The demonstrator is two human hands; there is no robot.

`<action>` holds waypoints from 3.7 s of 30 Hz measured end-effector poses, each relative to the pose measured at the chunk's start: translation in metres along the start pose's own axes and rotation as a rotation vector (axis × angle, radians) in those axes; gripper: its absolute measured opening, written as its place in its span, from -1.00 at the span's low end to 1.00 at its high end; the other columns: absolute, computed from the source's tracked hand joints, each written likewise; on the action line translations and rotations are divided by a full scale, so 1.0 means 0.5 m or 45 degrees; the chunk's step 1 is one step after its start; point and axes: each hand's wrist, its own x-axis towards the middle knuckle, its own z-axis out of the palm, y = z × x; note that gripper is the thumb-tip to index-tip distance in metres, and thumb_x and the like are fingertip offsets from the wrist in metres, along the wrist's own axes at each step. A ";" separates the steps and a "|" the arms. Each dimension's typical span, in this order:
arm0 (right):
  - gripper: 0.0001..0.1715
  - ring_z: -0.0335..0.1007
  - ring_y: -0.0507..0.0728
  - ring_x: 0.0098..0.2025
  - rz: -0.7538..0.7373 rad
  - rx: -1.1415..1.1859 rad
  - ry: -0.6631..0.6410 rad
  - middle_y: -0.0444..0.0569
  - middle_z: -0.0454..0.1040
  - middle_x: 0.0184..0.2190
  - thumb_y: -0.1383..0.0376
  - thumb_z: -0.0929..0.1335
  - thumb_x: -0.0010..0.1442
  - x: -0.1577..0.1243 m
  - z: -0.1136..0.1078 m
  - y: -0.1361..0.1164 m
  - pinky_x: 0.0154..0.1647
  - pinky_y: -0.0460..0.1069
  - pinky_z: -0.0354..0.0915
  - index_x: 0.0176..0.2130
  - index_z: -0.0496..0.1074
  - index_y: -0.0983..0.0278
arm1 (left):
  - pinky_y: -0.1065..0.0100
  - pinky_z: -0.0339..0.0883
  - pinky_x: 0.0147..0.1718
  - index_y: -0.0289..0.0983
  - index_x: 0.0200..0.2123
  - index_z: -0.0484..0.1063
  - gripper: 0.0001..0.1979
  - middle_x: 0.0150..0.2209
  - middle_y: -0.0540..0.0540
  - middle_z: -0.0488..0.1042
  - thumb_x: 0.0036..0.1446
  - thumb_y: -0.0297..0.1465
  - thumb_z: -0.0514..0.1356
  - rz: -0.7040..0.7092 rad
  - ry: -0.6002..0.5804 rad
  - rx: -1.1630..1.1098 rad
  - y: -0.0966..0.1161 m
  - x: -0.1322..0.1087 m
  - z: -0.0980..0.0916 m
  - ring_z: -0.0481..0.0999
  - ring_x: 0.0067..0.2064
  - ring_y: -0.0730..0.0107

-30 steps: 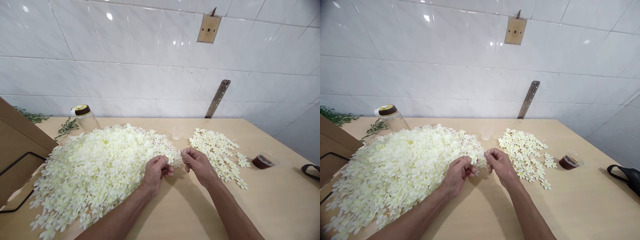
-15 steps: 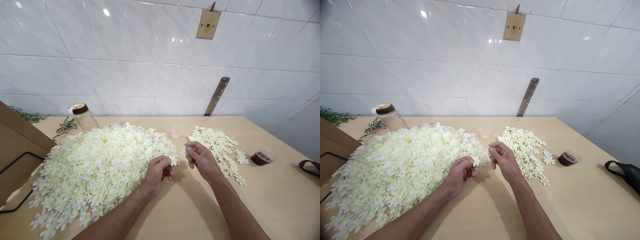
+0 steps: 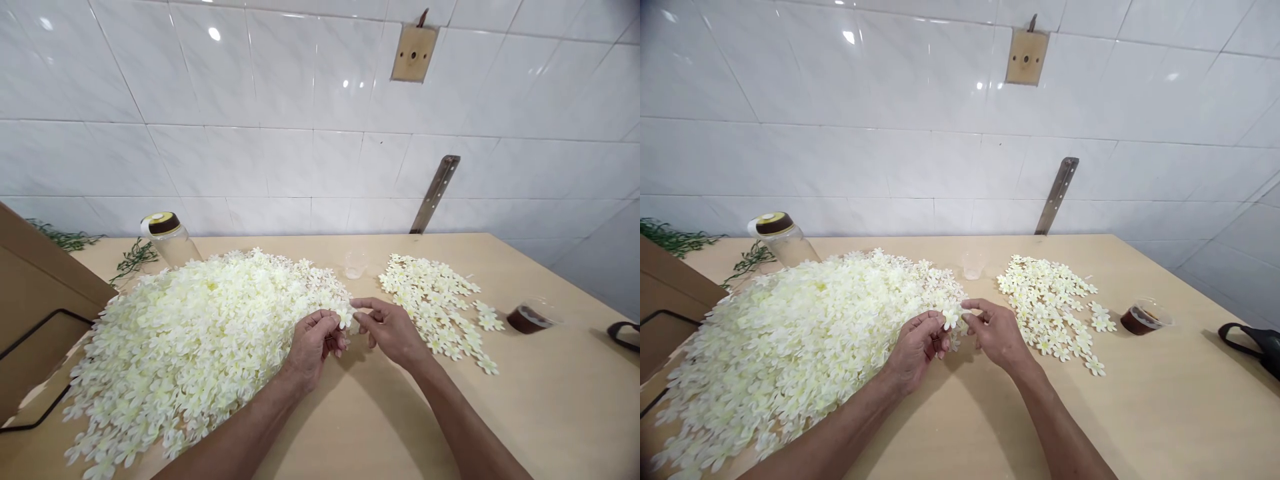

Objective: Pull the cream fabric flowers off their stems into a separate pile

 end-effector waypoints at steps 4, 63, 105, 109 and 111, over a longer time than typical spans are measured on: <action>-0.66 0.44 0.13 -0.37 -0.134 -0.207 0.095 -0.02 0.55 -0.37 0.04 0.35 0.22 -0.004 0.003 -0.007 -0.37 -0.02 0.37 -0.27 0.57 0.22 | 0.47 0.19 -0.64 -0.32 -0.49 0.42 -0.80 -0.66 -0.02 0.39 -0.04 -0.30 0.31 0.007 0.028 0.056 -0.003 0.000 0.003 0.35 -0.61 0.46; -0.85 0.43 0.09 -0.40 -0.513 -0.456 0.037 -0.04 0.53 -0.34 0.24 0.35 0.27 -0.026 0.018 -0.024 -0.36 -0.02 0.33 -0.26 0.54 0.16 | 0.45 0.24 -0.62 -0.35 -0.48 0.47 -0.70 -0.54 -0.07 0.47 -0.04 -0.19 0.34 -0.005 0.066 0.152 -0.023 0.009 -0.004 0.39 -0.59 0.49; -0.65 0.12 -0.05 -0.67 0.337 0.585 -0.001 -0.21 0.28 -0.73 0.09 0.46 0.03 -0.006 0.022 -0.019 -0.65 -0.13 0.16 -0.50 0.41 0.31 | 0.50 0.21 -0.64 -0.36 -0.47 0.44 -0.68 -0.52 -0.07 0.49 0.01 -0.18 0.34 -0.020 0.099 0.012 -0.030 0.018 -0.011 0.38 -0.60 0.54; -0.65 0.09 -0.05 -0.67 0.326 0.642 -0.004 -0.23 0.26 -0.72 0.08 0.47 0.01 -0.004 0.021 -0.020 -0.66 -0.14 0.14 -0.50 0.39 0.29 | 0.48 0.21 -0.65 -0.36 -0.48 0.43 -0.67 -0.50 -0.08 0.50 0.00 -0.19 0.35 -0.016 0.101 -0.006 -0.031 0.018 -0.011 0.38 -0.61 0.55; -0.64 0.15 -0.03 -0.68 0.277 0.491 0.038 -0.22 0.29 -0.72 0.06 0.44 0.05 -0.006 0.021 -0.020 -0.63 -0.12 0.18 -0.49 0.39 0.28 | 0.48 0.20 -0.65 -0.36 -0.47 0.43 -0.67 -0.48 -0.10 0.51 -0.01 -0.20 0.36 -0.014 0.101 -0.033 -0.029 0.017 -0.011 0.39 -0.61 0.55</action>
